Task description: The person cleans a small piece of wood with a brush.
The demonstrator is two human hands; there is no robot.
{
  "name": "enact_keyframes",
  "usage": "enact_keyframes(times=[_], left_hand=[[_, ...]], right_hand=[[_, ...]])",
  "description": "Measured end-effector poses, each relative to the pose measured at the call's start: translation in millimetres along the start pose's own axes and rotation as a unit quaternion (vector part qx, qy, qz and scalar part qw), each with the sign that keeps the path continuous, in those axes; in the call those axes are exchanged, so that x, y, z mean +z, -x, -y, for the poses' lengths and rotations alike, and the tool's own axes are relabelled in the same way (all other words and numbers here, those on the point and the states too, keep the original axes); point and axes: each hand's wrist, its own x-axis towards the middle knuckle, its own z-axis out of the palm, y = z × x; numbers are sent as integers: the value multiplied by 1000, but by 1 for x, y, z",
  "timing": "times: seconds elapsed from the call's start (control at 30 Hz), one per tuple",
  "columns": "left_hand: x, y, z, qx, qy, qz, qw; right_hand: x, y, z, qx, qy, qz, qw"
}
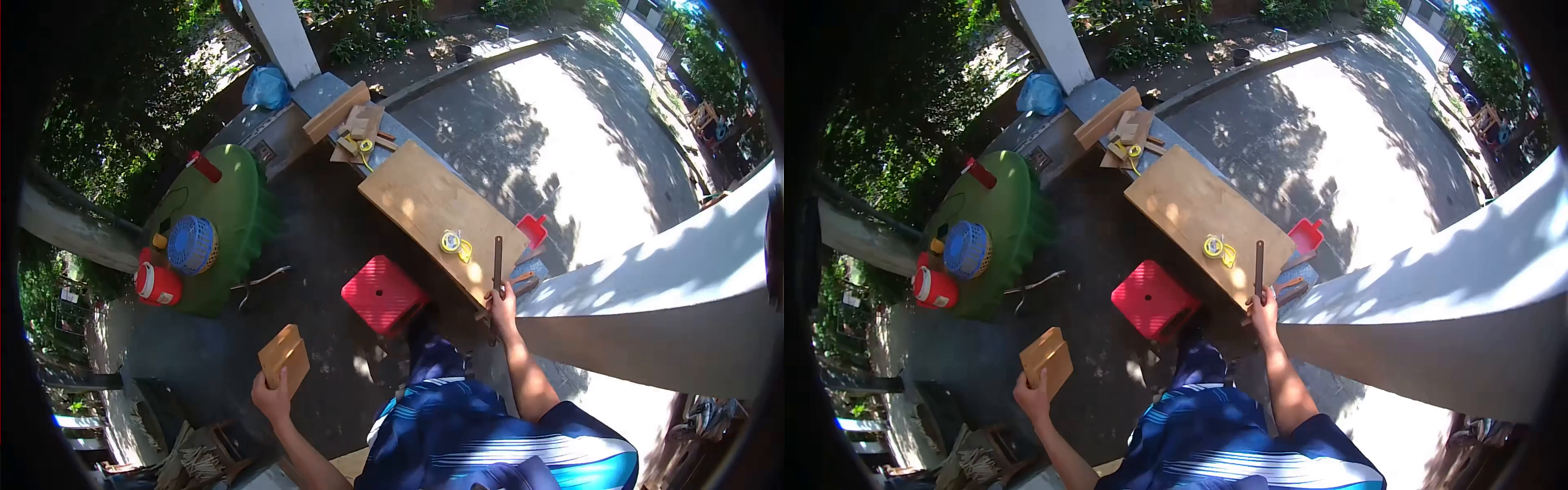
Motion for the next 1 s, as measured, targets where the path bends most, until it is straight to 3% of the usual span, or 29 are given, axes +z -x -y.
enact_keyframes(times=[0.07, 0.13, 0.2, 0.23, 0.33, 0.4, 0.5, 0.6, 0.67, 0.73, 0.83, 0.9, 0.97, 1.0], left_hand=[[37, -38, -52, -64, 72, 99, 990], [87, -67, -94, -39, 184, 119, 975], [102, -105, -166, -47, 96, 247, 963], [131, -120, -166, 54, 90, 253, 962], [160, -166, -229, 176, 101, 318, 926], [179, -193, -260, 187, 86, 380, 902], [206, -231, -304, 250, 34, 415, 874], [244, -271, -322, 272, 61, 457, 845], [289, -306, -319, 282, 90, 498, 815], [332, -338, -324, 268, 96, 558, 779], [394, -378, -362, 306, 102, 643, 695], [464, -393, -358, 303, 148, 712, 616], [491, -393, -375, 232, 153, 784, 555], [495, -389, -383, 212, 157, 800, 538]], right_hand=[[12, -27, -2, -4, -37, -50, 998], [20, -59, 10, -19, -2, -52, 998], [32, -90, 31, -40, -28, -77, 996], [34, -100, 49, -39, -9, -67, 997], [38, -117, 67, 19, 9, -3, 1000], [46, -116, 63, 60, -34, 38, 997], [64, -104, 58, 71, 71, -8, 995], [86, -105, 45, 102, -1, -58, 993], [105, -103, 50, 67, 11, -113, 991], [121, -101, 60, 58, 47, -165, 983], [154, -103, 62, 95, 287, -235, 924], [177, -102, 53, 85, 277, -296, 910], [180, -101, 70, 97, 351, -275, 890], [178, -102, 66, 55, 380, -253, 888]])
